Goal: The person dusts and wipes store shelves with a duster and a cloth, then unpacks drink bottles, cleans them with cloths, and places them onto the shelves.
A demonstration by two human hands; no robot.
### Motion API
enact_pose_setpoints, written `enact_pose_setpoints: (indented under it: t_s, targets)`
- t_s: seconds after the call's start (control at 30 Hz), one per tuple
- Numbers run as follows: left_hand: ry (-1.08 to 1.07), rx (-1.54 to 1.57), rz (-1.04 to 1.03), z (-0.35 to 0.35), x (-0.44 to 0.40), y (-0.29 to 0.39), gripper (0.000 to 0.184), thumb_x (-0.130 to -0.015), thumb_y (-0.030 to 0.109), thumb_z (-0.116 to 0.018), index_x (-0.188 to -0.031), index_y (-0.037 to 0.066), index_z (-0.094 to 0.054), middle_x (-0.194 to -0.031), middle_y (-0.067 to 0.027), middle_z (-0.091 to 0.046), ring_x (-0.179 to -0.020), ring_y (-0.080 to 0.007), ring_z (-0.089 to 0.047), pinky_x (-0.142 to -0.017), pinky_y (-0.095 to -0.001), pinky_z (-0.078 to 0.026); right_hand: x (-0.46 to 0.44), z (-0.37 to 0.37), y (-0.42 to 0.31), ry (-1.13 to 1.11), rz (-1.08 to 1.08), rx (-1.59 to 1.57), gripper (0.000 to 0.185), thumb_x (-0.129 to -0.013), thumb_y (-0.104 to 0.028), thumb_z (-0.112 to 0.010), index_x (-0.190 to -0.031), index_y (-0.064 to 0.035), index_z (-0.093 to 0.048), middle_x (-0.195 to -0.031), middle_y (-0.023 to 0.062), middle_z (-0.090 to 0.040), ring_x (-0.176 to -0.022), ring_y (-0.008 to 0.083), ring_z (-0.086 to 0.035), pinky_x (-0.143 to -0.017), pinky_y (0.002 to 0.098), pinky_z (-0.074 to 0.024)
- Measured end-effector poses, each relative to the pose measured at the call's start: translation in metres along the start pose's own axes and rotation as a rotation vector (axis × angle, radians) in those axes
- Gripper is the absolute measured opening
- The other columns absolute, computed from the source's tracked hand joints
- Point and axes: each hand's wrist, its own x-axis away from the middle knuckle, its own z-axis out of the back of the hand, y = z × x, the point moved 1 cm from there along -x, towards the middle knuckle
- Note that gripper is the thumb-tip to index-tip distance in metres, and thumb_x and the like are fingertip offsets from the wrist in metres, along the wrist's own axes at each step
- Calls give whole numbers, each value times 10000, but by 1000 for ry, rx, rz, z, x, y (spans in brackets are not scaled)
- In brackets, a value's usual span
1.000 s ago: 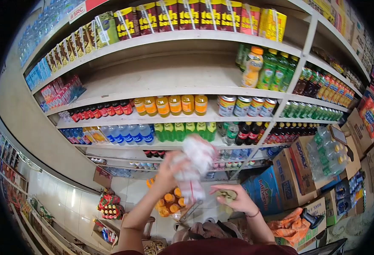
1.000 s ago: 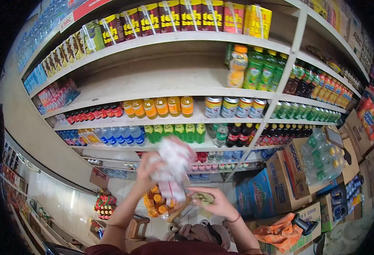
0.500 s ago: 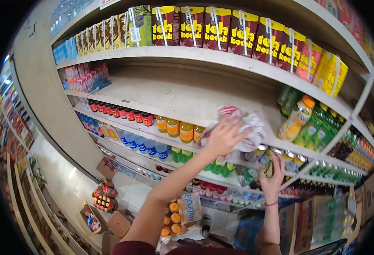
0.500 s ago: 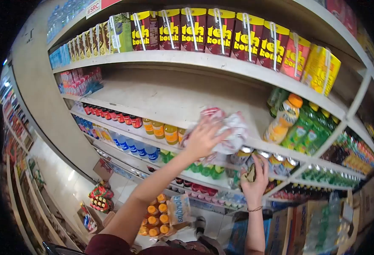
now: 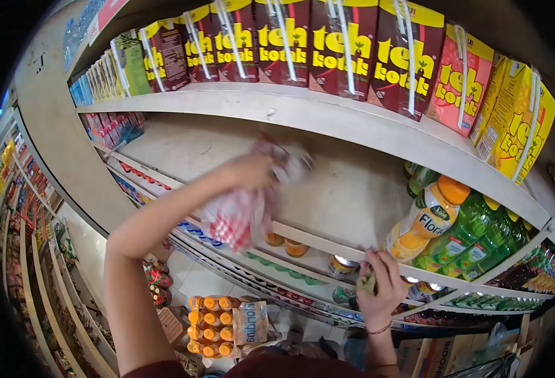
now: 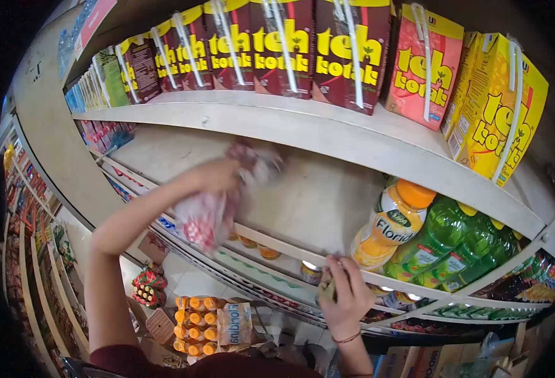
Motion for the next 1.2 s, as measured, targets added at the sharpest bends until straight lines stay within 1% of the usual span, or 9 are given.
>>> enact_pose_setpoints:
  t_s: [0.03, 0.23, 0.33, 0.43, 0.7, 1.03, 1.1, 1.13, 1.2]
  targets:
    - [-85, -234, 147, -15, -26, -49, 422, -672, 107, -562, -1086, 27, -561, -1060, -210, -575, -974, -334, -558, -860, -370, -432, 0, -1, 0, 5, -1, -19, 261, -646, -13, -661, -904, -47, -649, -896, 88, -587, -735, 243, -613, -608, 295, -485]
    - [457, 479, -635, 1, -75, 79, 339, -717, 149, -551, -1035, 33, -583, -997, -162, -606, -898, -242, -577, -810, -347, -446, 0, 0, 10, -16, 55, -40, 310, -629, -35, -682, -937, -61, -655, -894, 96, -587, -672, 227, -606, -536, 285, -463]
    - [94, 439, 0, 23, -92, 57, 513, -631, 121, -562, -1136, 34, -545, -1051, -197, -588, -1020, -328, -537, -901, -369, -407, 3, -1, 12, -17, 70, -55, 338, -619, -32, -688, -953, -67, -654, -910, 97, -588, -647, 220, -603, -518, 276, -458]
    - [69, 2, 203, 10, -101, -49, 506, -653, 164, -550, -1144, 42, -542, -1056, -197, -587, -1026, -324, -537, -905, -369, -404, 3, -1, 13, -31, 85, -41, 352, -613, -31, -692, -961, -70, -654, -910, 97, -589, -642, 216, -603, -518, 272, -458]
    - [141, 344, -328, 17, -91, 63, 501, -711, 276, -519, -1164, 62, -534, -1068, -198, -584, -1041, -314, -537, -917, -370, -396, 3, -1, 11, -56, 63, 2, 338, -599, -26, -690, -934, -57, -660, -892, 104, -592, -650, 230, -606, -545, 281, -477]
    - [-40, -284, 911, -47, 114, -272, 523, -785, 416, -481, -1189, 87, -523, -1084, -198, -580, -1060, -301, -537, -931, -371, -387, 5, -1, 6, -82, -18, 15, 331, -618, 10, -646, -946, -40, -642, -925, 133, -571, -758, 305, -602, -630, 344, -485]
    - [47, -213, 912, -97, 102, -340, 695, -682, 488, -566, -1134, -38, -525, -1094, -263, -549, -989, -386, -551, -886, -414, -419, 8, -1, 2, -103, -80, -16, 338, -621, 51, -624, -954, -9, -624, -957, 153, -555, -844, 326, -579, -724, 353, -470]
    - [-39, -217, 806, -56, 78, -242, 526, -800, 485, -465, -1176, 123, -533, -1159, -206, -534, -1077, -339, -516, -902, -423, -409, 5, 0, -7, -100, -115, 2, 340, -637, 72, -604, -968, -4, -616, -976, 149, -554, -857, 328, -577, -746, 356, -467]
    - [48, -361, 45, -40, 54, -151, 437, -881, 309, -384, -1241, 74, -464, -1205, -224, -481, -1072, -375, -490, -900, -441, -402, 4, -1, -10, -83, -97, -7, 344, -643, 89, -588, -976, 3, -610, -980, 149, -555, -870, 321, -576, -765, 352, -463]
